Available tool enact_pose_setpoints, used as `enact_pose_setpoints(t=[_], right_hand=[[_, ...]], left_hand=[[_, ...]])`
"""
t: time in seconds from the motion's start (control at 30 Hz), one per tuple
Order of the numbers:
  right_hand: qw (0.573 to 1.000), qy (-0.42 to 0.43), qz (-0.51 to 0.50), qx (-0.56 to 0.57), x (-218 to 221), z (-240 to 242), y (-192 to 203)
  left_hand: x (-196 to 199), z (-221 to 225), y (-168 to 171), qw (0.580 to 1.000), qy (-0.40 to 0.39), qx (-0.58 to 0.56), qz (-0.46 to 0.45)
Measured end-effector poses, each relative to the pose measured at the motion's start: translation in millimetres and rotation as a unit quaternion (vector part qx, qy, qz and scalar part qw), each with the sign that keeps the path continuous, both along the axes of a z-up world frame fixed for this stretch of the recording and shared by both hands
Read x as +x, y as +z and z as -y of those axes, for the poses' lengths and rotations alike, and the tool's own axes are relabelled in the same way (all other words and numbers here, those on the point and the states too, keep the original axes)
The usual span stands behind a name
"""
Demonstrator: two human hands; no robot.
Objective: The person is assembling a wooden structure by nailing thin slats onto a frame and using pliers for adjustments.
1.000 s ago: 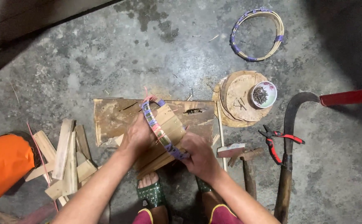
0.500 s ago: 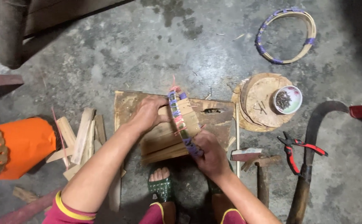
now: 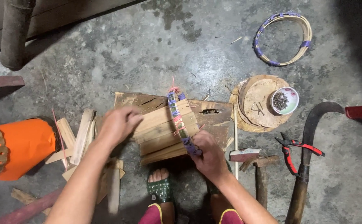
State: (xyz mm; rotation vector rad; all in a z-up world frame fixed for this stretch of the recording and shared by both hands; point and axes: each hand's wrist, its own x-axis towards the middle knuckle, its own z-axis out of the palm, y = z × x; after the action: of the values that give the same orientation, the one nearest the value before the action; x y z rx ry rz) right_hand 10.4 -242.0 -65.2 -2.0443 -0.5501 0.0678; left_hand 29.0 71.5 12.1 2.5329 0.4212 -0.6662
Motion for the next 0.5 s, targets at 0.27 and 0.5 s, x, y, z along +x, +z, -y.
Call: enact_pose_setpoints(t=[0.27,0.5], right_hand=[[0.987,0.071,-0.003,0.145,23,0,53],[0.997,0.057,0.024,0.05,19,4,47]], left_hand=[[-121,36,-18,0.746,0.494,-0.337,-0.292],[-108,56,-19,0.569,0.624,-0.522,-0.119]])
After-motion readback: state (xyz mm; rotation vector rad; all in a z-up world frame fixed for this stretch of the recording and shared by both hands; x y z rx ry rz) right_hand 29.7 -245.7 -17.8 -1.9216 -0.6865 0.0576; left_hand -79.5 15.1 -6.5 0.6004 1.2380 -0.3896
